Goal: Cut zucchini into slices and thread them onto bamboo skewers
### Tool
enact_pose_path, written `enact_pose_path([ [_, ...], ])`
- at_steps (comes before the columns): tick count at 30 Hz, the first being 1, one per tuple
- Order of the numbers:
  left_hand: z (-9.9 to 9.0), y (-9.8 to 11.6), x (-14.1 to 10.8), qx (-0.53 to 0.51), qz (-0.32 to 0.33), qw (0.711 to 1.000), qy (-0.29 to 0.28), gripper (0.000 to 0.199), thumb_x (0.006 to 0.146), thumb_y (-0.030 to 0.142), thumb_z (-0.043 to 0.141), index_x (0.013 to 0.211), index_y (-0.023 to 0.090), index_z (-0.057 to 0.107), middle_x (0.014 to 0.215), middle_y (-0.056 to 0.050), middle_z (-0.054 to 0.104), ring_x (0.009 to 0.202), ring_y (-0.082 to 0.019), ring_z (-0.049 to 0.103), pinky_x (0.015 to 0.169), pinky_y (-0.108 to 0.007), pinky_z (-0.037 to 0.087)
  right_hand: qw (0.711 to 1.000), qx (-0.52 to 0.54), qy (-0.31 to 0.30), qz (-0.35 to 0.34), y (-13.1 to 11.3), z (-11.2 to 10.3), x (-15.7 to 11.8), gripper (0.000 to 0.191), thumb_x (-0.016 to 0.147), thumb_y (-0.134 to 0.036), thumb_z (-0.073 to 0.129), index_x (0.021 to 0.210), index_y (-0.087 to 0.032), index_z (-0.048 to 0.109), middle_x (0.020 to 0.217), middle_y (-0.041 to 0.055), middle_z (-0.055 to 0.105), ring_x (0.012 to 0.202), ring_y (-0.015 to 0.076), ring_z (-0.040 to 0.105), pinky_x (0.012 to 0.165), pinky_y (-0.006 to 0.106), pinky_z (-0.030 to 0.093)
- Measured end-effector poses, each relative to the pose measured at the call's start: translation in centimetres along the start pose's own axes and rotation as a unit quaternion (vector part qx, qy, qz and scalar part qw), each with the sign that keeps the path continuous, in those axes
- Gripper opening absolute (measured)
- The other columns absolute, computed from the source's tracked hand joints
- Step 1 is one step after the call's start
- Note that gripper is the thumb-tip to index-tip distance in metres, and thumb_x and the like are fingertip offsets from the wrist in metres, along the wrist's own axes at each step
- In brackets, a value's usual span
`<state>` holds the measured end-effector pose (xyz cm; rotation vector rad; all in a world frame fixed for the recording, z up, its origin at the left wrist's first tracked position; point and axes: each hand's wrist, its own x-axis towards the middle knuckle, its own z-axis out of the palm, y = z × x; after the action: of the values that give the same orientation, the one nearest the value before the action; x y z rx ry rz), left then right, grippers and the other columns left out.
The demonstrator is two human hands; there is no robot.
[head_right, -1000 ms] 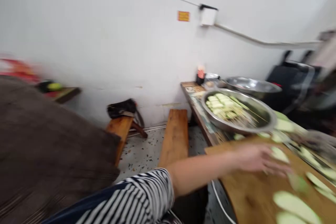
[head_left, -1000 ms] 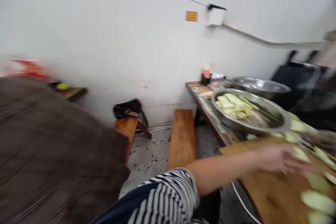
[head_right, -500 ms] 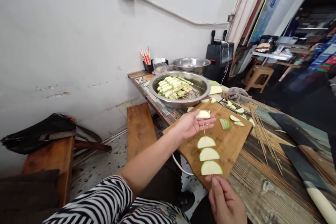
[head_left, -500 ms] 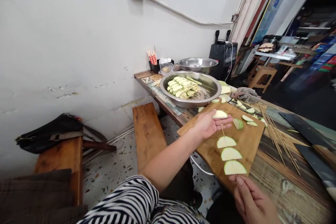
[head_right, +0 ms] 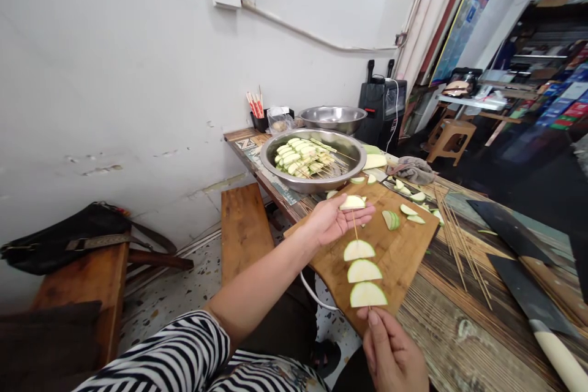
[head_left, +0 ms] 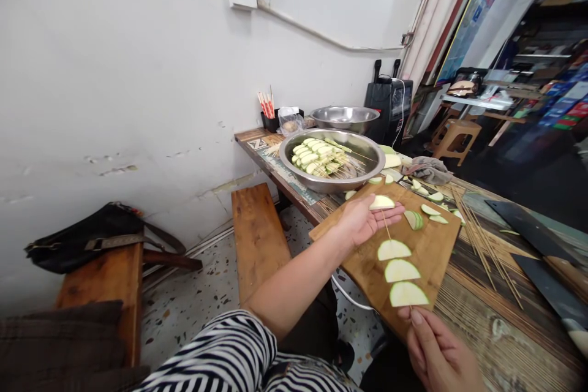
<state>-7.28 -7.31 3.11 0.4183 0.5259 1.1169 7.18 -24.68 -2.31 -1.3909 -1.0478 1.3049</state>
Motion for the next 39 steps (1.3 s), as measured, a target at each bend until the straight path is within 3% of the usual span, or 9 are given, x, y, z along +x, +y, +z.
enact_pose_path([
  [13, 0.4, -0.1, -0.2, -0.008, -0.001, 1.0, 0.009, 0.037, 0.099, 0.023, 0.03, 0.095, 0.001, 0.06, 0.099, -0.025, 0.068, 0.093, -0.026, 0.07, 0.09, -0.039, 0.052, 0.999, -0.006, -0.046, -0.002, 1.1, -0.8, 0.3, 0.051, 0.082, -0.064, 0.058, 0.096, -0.015, 0.055, 0.047, -0.0073, 0.037, 0.04, 0.0069, 0.029, 0.039, 0.02, 0.018],
  [23, 0.8, 0.2, -0.3, -0.028, 0.004, 0.999, 0.029, 0.037, 0.098, 0.022, 0.03, 0.097, -0.002, 0.059, 0.1, -0.027, 0.067, 0.094, -0.027, 0.069, 0.086, -0.037, 0.054, 0.999, 0.014, -0.032, 0.01, 0.8, -0.4, 0.4, 0.057, 0.075, -0.07, 0.062, 0.09, -0.015, 0.054, 0.045, -0.0087, 0.034, 0.038, 0.006, 0.026, 0.038, 0.019, 0.016],
  [28, 1.0, 0.4, -0.5, -0.024, 0.002, 0.999, 0.028, 0.037, 0.098, 0.022, 0.03, 0.098, -0.001, 0.059, 0.102, -0.027, 0.066, 0.097, -0.027, 0.069, 0.087, -0.037, 0.054, 0.998, 0.014, -0.055, 0.005, 1.0, -0.7, 0.5, 0.051, 0.08, -0.065, 0.061, 0.093, -0.015, 0.055, 0.046, -0.0077, 0.036, 0.039, 0.0063, 0.028, 0.039, 0.019, 0.017],
  [39, 1.2, 0.6, -0.7, -0.021, 0.005, 1.0, 0.022, 0.038, 0.098, 0.021, 0.029, 0.096, -0.002, 0.059, 0.098, -0.026, 0.068, 0.093, -0.027, 0.07, 0.081, -0.035, 0.056, 0.999, 0.022, -0.044, -0.003, 0.9, -0.6, 0.5, 0.05, 0.08, -0.063, 0.062, 0.095, -0.015, 0.056, 0.047, -0.0078, 0.036, 0.039, 0.0063, 0.028, 0.038, 0.02, 0.017],
])
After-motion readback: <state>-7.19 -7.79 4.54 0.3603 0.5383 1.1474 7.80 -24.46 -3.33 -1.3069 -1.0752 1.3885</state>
